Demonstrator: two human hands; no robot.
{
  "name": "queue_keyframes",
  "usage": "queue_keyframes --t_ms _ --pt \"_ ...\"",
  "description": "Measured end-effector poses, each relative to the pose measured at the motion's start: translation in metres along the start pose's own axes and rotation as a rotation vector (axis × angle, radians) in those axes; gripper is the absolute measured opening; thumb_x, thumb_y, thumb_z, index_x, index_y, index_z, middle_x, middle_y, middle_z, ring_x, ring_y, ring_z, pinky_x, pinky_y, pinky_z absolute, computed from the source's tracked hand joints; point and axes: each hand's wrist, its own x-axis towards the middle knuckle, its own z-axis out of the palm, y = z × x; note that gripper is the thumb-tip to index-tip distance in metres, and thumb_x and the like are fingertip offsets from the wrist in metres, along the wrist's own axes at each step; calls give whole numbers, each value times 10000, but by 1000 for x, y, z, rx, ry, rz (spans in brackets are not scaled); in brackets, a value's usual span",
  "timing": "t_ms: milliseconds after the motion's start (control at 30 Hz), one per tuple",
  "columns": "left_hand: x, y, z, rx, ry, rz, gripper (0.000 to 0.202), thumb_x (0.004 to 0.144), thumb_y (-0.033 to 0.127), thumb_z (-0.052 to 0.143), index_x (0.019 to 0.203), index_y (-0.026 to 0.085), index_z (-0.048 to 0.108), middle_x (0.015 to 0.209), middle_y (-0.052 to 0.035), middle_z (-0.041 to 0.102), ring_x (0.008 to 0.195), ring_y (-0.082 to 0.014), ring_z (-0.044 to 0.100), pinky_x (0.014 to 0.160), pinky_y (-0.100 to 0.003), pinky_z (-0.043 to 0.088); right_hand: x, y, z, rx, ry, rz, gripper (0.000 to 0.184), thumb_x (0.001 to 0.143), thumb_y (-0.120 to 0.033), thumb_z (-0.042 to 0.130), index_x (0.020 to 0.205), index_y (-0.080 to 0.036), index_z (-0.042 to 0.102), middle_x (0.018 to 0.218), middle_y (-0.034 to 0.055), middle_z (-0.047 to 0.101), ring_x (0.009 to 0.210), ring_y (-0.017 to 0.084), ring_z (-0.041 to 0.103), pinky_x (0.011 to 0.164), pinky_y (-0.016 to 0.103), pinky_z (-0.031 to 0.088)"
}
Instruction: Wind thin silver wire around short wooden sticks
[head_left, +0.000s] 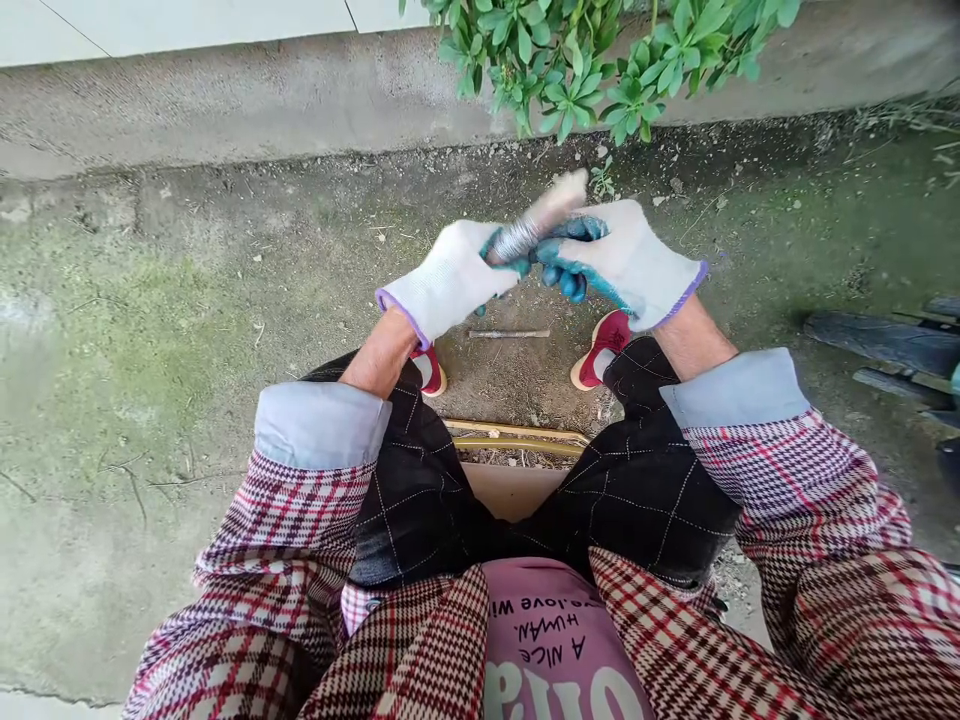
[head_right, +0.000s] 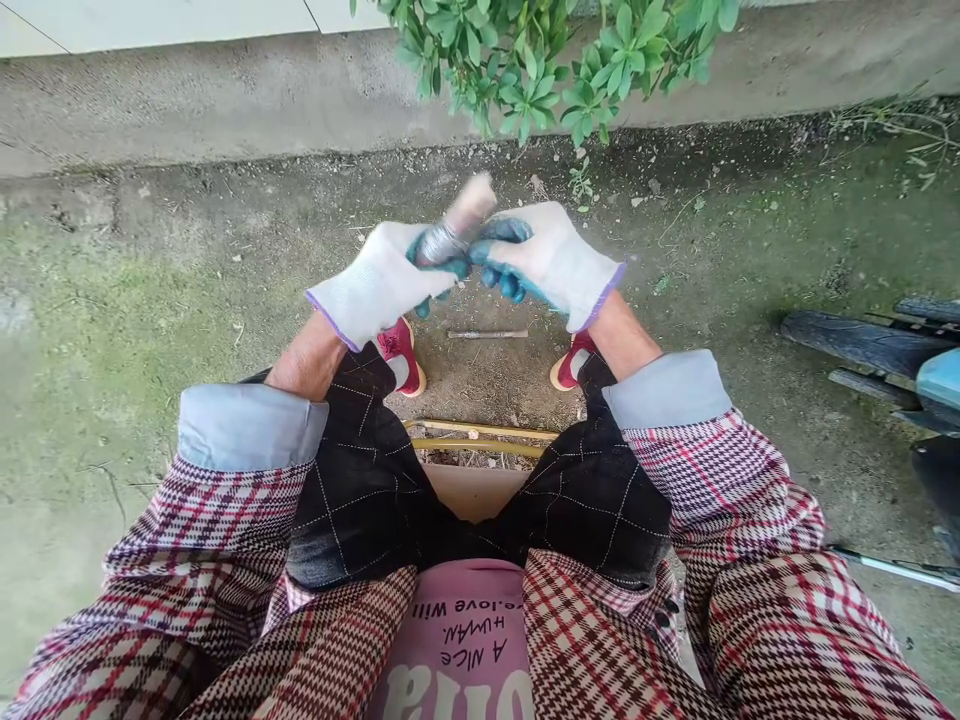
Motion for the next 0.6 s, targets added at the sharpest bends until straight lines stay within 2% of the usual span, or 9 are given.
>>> queue_keyframes --t_ms 100,200,267,367,500,600 --pt "5 -6 -6 6 66 -32 457 1046 339 396 1336 138 686 1160 -160 759 863 -232 740 674 -342 592 -3 -4 8 -103 -88 -69 148 870 -320 724 751 -243 683 729 50 710 589 189 589 566 376 525" --pt "10 -14 -6 206 83 -59 426 1017 314 461 1326 148 702 1192 -178 760 1015 -294 754 835 -389 598 -8 -10 12 -183 -196 -110 77 859 -256 681 809 -223 730 717 33 703 595 179 592 573 349 508" --pt "11 -16 -2 379 40 -33 384 983 270 493 1238 149 753 1156 -189 771 1080 -349 747 927 -440 570 -10 -13 11 -256 -211 -142 84 856 -257 678 813 -221 740 706 20 687 608 181 589 593 349 495" --pt "8 -16 9 536 -82 46 372 958 219 485 1169 135 780 1078 -204 781 1071 -383 750 940 -468 556 -7 -10 3 -391 -159 -222 96 843 -253 678 770 -230 735 702 16 672 664 204 599 662 375 483" --pt "4 -13 19 509 -177 186 410 965 340 529 1218 119 763 1009 -194 778 1040 -381 745 946 -464 546 0 0 -12 -412 -95 -213 106 818 -228 669 724 -254 711 755 42 719 752 244 635 708 406 484" --pt "1 -10 17 377 -185 232 467 960 444 542 1246 147 760 947 -151 776 944 -321 734 889 -421 550 1 3 -16 -313 -116 -159 154 805 -325 738 673 -281 673 762 54 721 773 261 625 689 412 494"
